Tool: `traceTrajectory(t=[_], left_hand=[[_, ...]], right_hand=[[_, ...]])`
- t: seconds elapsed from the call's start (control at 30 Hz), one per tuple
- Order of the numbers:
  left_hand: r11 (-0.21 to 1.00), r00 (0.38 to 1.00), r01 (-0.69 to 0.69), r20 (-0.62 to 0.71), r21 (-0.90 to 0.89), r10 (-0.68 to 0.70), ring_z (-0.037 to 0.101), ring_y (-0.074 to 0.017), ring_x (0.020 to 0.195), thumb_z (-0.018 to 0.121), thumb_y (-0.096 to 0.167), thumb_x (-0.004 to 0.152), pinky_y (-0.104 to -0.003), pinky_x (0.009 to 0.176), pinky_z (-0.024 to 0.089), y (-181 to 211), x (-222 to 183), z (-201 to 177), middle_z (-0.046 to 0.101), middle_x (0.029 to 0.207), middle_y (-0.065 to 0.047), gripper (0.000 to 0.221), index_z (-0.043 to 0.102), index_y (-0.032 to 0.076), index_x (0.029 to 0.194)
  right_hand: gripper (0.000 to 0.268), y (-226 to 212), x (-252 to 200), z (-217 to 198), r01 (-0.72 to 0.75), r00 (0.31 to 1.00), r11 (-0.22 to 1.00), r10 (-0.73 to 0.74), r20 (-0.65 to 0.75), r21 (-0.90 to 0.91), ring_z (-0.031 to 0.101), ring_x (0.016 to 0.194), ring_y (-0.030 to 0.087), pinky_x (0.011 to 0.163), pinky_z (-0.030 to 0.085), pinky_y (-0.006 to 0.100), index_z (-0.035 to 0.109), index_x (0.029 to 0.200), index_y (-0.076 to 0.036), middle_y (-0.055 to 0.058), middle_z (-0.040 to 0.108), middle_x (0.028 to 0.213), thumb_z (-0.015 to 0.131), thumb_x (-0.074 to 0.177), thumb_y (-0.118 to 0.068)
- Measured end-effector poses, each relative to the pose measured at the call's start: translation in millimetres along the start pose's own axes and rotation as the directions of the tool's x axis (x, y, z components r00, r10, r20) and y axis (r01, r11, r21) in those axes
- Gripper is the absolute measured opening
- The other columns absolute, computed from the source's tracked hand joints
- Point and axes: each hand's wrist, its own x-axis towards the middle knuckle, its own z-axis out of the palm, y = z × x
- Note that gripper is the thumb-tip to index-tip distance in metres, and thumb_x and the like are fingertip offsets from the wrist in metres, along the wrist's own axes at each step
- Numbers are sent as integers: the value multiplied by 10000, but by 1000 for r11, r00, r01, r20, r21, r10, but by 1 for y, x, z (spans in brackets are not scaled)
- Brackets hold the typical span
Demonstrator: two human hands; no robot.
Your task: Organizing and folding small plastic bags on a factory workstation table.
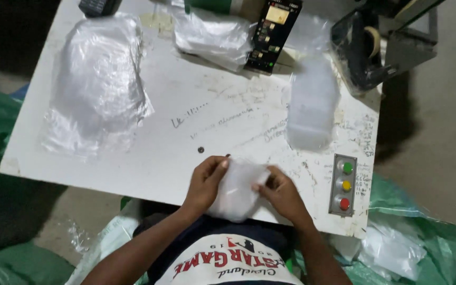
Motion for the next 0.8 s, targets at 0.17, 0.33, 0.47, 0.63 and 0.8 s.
traceTrajectory(t=[0.17, 0.33, 0.47, 0.63, 0.8], left_hand=[[542, 802, -451, 55, 709, 595, 652, -290, 938, 768, 223, 938, -401, 823, 543, -27, 2, -18, 671, 1018, -78, 213, 771, 122, 1126], [152, 743, -589, 457, 794, 489, 603, -296, 884, 812, 255, 854, -416, 772, 467, -28, 32, -18, 640, 972, -98, 292, 738, 108, 1094], [143, 711, -676, 590, 723, 382, 634, -267, 754, 671, 212, 988, -357, 680, 450, -29, 29, -28, 683, 767, -69, 112, 731, 119, 977], [212, 785, -612, 555, 762, 274, 655, -280, 788, 729, 229, 917, -397, 733, 462, -22, 18, -46, 710, 780, -65, 109, 710, 130, 959], [364, 836, -548, 471, 753, 282, 618, -286, 870, 749, 255, 911, -382, 759, 469, -1, 10, -43, 673, 991, -101, 170, 716, 120, 813]], right_hand=[[223, -19, 5, 1, 151, 898, 851, -331, -291, -504, 622, 730, 150, 676, 543, 281, 790, 1110, -197, 22, 673, 966, 817, 889, -202], [210, -21, 15, 18, 169, 966, 707, -256, -26, -686, 709, 757, 281, 669, 591, 420, 722, 1160, -175, 63, 628, 1091, 700, 959, -231], [189, -28, 10, 22, 244, 951, 753, -308, 1, -611, 689, 657, 235, 587, 551, 350, 729, 1146, -155, 48, 658, 855, 580, 1061, -234], [204, -21, 7, 30, 272, 948, 711, -312, 55, -649, 724, 785, 314, 650, 601, 435, 732, 1090, -115, 94, 648, 1072, 637, 1019, -280], [204, -26, 10, 34, 359, 918, 658, -378, 122, -662, 734, 886, 334, 699, 619, 438, 668, 1037, -91, 114, 605, 1162, 593, 1047, -280]])
